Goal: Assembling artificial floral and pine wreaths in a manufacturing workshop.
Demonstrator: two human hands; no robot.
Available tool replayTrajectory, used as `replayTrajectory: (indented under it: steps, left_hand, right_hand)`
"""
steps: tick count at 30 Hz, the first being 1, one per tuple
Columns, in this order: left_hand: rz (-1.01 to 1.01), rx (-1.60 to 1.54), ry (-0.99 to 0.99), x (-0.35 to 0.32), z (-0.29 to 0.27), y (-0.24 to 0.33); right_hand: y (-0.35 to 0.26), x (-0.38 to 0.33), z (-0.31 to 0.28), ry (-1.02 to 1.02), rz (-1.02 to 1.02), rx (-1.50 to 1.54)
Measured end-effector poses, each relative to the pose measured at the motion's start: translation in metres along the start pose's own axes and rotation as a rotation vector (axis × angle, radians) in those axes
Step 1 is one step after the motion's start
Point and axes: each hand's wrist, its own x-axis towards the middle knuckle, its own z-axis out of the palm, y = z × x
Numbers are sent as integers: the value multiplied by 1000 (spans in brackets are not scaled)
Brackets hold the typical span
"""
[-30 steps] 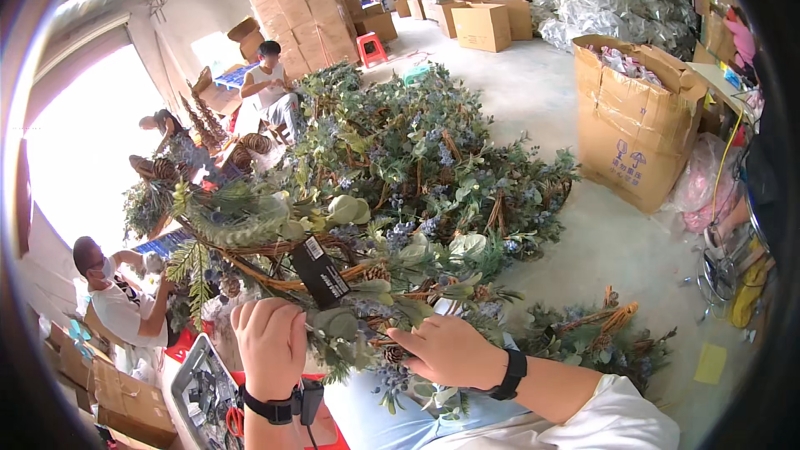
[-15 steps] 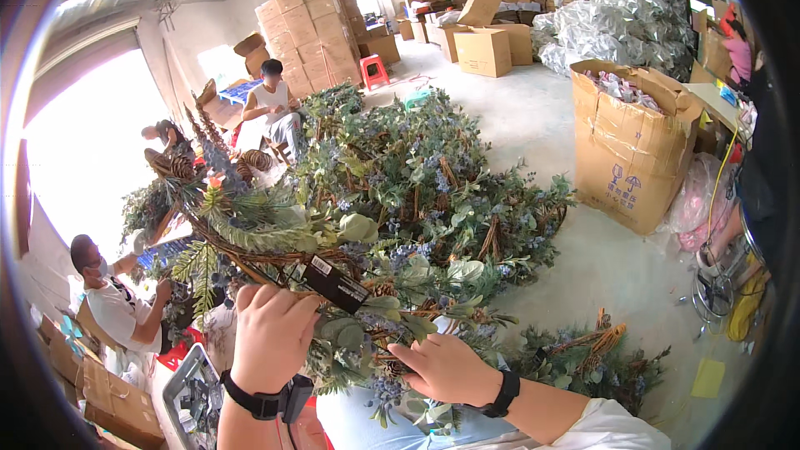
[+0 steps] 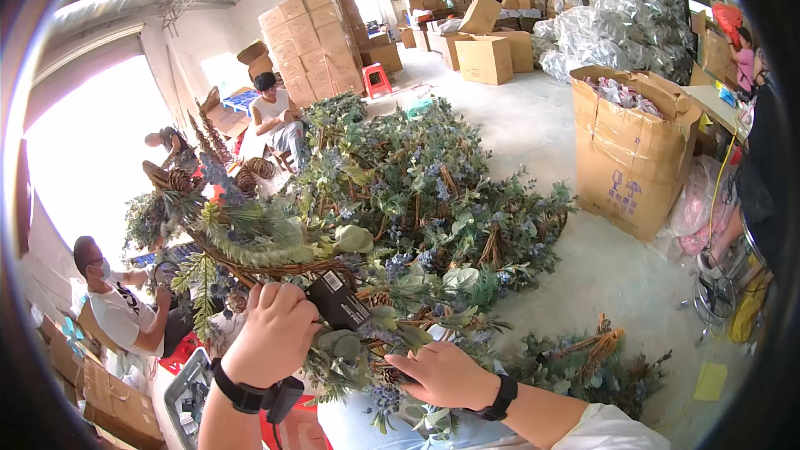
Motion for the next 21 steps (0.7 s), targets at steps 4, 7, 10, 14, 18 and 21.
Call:
replayTrajectory:
  steps: [4,7,10,14,18,21]
  left_hand:
    - [71,-252,-74,-2,-16,-13]
    - [49,-459,-150,-1,-33,-15]
    - [135,-227,-161,-5,-31,-8]
    - [74,-260,-103,-7,-25,-9]
    - [-113,-73,285,-14,-13,17]
    - [-356,-66,563,-16,14,20]
  right_hand:
    - [0,-6,-2,-29,24,55]
    - [-2,-6,-5,-17,12,131]
    - [-8,-4,-2,-31,37,63]
    - [-3,-6,5,66,-18,63]
    - [-2,-3,-2,-1,-13,96]
    - [-5,-7,-4,-50,36,112]
